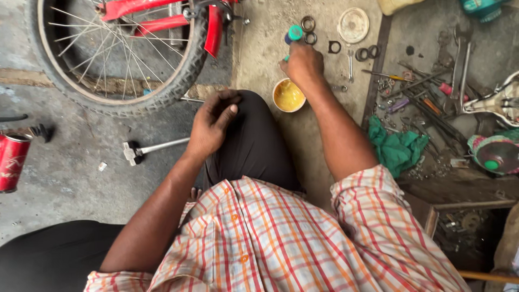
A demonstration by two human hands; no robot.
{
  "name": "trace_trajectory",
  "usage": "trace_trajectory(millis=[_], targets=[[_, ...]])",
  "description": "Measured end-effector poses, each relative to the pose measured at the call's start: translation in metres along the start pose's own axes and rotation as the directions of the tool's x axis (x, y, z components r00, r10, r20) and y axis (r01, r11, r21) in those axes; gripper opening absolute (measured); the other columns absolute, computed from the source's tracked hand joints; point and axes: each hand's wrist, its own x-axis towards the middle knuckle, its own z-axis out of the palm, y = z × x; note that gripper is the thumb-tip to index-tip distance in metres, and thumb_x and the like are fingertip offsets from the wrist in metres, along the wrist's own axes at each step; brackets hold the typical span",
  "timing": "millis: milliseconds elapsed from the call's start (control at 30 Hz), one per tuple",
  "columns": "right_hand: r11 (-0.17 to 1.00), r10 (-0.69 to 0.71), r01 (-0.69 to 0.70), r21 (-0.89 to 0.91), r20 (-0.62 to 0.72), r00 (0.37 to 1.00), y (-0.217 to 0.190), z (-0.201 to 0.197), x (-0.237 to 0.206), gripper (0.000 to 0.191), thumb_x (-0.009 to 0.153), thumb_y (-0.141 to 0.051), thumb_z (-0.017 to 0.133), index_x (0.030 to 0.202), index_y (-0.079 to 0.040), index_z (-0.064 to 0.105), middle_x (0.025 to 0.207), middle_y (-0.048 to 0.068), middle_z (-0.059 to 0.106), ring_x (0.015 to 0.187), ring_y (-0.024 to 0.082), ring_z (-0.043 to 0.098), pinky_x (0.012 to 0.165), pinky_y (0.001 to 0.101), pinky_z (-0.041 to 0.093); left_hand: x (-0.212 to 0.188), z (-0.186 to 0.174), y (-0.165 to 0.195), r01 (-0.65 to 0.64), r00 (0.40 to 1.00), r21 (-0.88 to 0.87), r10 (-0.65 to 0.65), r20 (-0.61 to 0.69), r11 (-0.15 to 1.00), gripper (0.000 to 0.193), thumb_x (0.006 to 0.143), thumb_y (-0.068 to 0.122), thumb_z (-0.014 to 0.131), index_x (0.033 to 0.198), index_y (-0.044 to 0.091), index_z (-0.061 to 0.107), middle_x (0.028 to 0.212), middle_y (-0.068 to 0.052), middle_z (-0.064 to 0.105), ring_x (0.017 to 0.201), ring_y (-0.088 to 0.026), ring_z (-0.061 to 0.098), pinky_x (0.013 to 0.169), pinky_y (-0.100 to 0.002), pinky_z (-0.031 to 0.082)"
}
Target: The person removes the front wheel and fork assembly from a red bicycle. They use a hammer to tap a metal ring into the bicycle frame's head tube. Then they apply grease to a bearing and install it into the frame.
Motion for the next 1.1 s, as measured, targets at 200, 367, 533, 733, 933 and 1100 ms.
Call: trace_trajectory(millis=[200,367,533,733,933,1100], targets=[[0.898,-0.247,0.349,0.267,-0.349,0.904,-0.033,-0.034,-0.048,0.036,0.087,-0.013,0.084,0.119,-0.009,0.069,0.108,0.011,0.072,0.093,0.029,0.072,0.08,0.0401,0.06,-0.01,-0.01,0.013,0.003,0.999,-0.173,-0.01,-0.039,0.985,0.03,0.106,0.011,0.062,0.134,0.001,0.06,0.127,-0.01,0.067,0.114,-0.018,0.066,0.1,-0.032,0.053],[0.759,-0.388,0.421,0.496,-0.175,0.905,-0.095,-0.065,-0.125,0.043,0.084,-0.016,0.086,0.12,-0.003,0.065,0.109,0.014,0.071,0.084,0.023,0.073,0.073,0.0349,0.06,-0.017,-0.004,0.02,0.059,0.998,-0.554,-0.052,0.03,0.83,0.039,0.102,0.016,0.057,0.139,0.007,0.053,0.133,-0.004,0.063,0.108,-0.016,0.069,0.094,-0.03,0.058],[0.816,-0.382,0.404,0.412,-0.139,0.914,-0.128,-0.085,-0.178,0.045,0.092,-0.022,0.084,0.122,0.002,0.062,0.107,0.017,0.068,0.084,0.029,0.069,0.073,0.0403,0.056,-0.046,0.008,0.013,0.11,0.986,-0.657,0.003,0.168,0.746,0.031,0.111,0.028,0.052,0.132,0.005,0.056,0.103,-0.008,0.063,0.078,-0.015,0.059,0.07,-0.028,0.05],[0.719,-0.593,0.632,0.289,-0.22,0.775,-0.124,-0.087,-0.216,0.042,0.096,-0.019,0.079,0.126,0.003,0.06,0.111,0.02,0.065,0.102,0.037,0.066,0.087,0.0437,0.055,-0.087,0.018,0.001,0.244,0.97,-0.564,-0.192,0.152,0.789,0.027,0.11,0.037,0.047,0.124,0.015,0.056,0.079,0.0,0.049,0.06,-0.009,0.041,0.051,-0.023,0.036],[0.73,-0.601,0.655,0.195,-0.276,0.751,-0.135,-0.08,-0.245,0.039,0.099,-0.018,0.077,0.128,0.001,0.059,0.115,0.019,0.066,0.107,0.036,0.066,0.093,0.0448,0.055,-0.112,0.035,-0.004,0.339,0.919,-0.507,-0.395,-0.002,0.792,0.029,0.106,0.04,0.047,0.126,0.023,0.058,0.068,0.001,0.047,0.051,-0.009,0.039,0.044,-0.023,0.033],[0.854,-0.153,0.072,0.515,0.117,0.981,-0.148,-0.07,-0.251,0.042,0.096,-0.03,0.073,0.122,-0.002,0.054,0.083,0.013,0.069,0.076,0.024,0.073,0.068,0.0373,0.056,-0.117,0.026,-0.013,0.14,0.979,-0.573,-0.199,-0.042,0.808,0.032,0.108,0.039,0.048,0.125,0.014,0.057,0.073,-0.002,0.053,0.053,-0.011,0.045,0.046,-0.026,0.038]])
